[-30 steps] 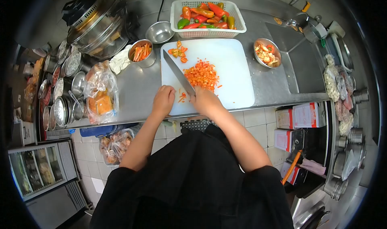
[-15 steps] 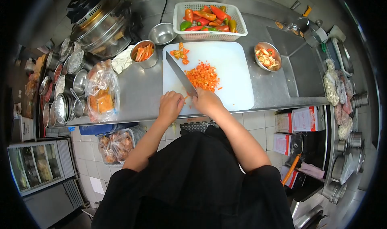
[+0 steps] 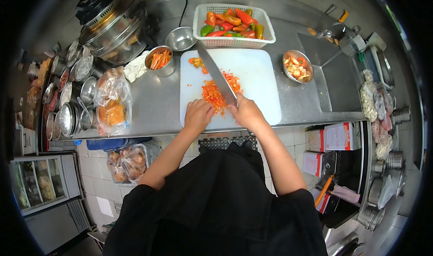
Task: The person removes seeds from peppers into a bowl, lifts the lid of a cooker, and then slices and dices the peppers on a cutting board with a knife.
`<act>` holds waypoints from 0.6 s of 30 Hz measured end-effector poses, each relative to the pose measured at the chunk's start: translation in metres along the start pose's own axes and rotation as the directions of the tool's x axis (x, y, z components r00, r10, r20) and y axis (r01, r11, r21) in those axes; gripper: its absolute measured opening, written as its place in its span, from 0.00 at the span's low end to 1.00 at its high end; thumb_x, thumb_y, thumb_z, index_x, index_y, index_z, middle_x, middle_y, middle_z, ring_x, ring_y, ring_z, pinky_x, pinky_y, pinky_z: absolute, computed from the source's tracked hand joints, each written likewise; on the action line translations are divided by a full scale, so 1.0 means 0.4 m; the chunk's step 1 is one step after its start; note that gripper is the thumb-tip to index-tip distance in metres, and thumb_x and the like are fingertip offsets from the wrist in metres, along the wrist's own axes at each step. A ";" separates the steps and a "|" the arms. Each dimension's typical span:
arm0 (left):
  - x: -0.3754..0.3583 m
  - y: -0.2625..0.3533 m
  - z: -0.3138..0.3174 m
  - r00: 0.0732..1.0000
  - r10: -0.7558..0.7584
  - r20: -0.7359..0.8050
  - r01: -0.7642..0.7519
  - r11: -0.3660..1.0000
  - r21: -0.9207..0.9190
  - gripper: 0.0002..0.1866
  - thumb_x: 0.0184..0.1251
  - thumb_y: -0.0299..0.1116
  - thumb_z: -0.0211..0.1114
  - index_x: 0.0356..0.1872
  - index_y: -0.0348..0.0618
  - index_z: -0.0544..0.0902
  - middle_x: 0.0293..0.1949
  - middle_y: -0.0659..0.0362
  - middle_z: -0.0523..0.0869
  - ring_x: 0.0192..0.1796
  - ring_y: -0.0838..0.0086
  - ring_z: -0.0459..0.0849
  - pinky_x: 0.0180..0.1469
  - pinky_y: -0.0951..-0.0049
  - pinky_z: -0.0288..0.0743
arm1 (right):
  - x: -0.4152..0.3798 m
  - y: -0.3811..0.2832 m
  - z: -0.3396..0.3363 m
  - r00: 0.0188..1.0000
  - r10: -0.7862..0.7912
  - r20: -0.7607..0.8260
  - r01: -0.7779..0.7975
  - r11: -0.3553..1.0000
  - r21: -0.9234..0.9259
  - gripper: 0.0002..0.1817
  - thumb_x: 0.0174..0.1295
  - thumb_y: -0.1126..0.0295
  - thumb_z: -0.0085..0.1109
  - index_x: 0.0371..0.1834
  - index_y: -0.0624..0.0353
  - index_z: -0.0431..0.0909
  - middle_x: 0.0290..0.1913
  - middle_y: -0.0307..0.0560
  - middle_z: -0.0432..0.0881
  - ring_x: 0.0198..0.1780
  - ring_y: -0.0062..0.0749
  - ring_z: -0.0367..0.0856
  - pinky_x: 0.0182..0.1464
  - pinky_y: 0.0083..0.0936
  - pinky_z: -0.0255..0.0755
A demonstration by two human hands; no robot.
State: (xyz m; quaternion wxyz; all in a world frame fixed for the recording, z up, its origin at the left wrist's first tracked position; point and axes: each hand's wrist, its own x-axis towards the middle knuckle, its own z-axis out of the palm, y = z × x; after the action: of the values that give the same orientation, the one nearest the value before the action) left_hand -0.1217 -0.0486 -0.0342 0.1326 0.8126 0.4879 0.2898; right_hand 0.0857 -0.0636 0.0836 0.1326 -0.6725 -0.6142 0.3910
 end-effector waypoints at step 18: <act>0.255 0.211 0.098 0.993 -0.118 -0.022 0.120 0.961 0.250 0.39 0.73 0.59 0.58 0.76 0.44 0.69 0.80 0.47 0.63 0.83 0.56 0.56 0.80 0.35 0.39 | -0.018 0.185 -0.037 0.819 -0.572 -0.043 0.476 0.719 -0.506 0.14 0.61 0.67 0.68 0.46 0.59 0.79 0.45 0.51 0.83 0.48 0.50 0.84 0.50 0.44 0.79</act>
State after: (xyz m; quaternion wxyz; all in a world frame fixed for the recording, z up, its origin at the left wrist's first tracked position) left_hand -0.0013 0.0015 0.0116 0.0445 0.7910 0.5691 0.2202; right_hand 0.1500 -0.0812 0.0472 0.1296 -0.5164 -0.8397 0.1065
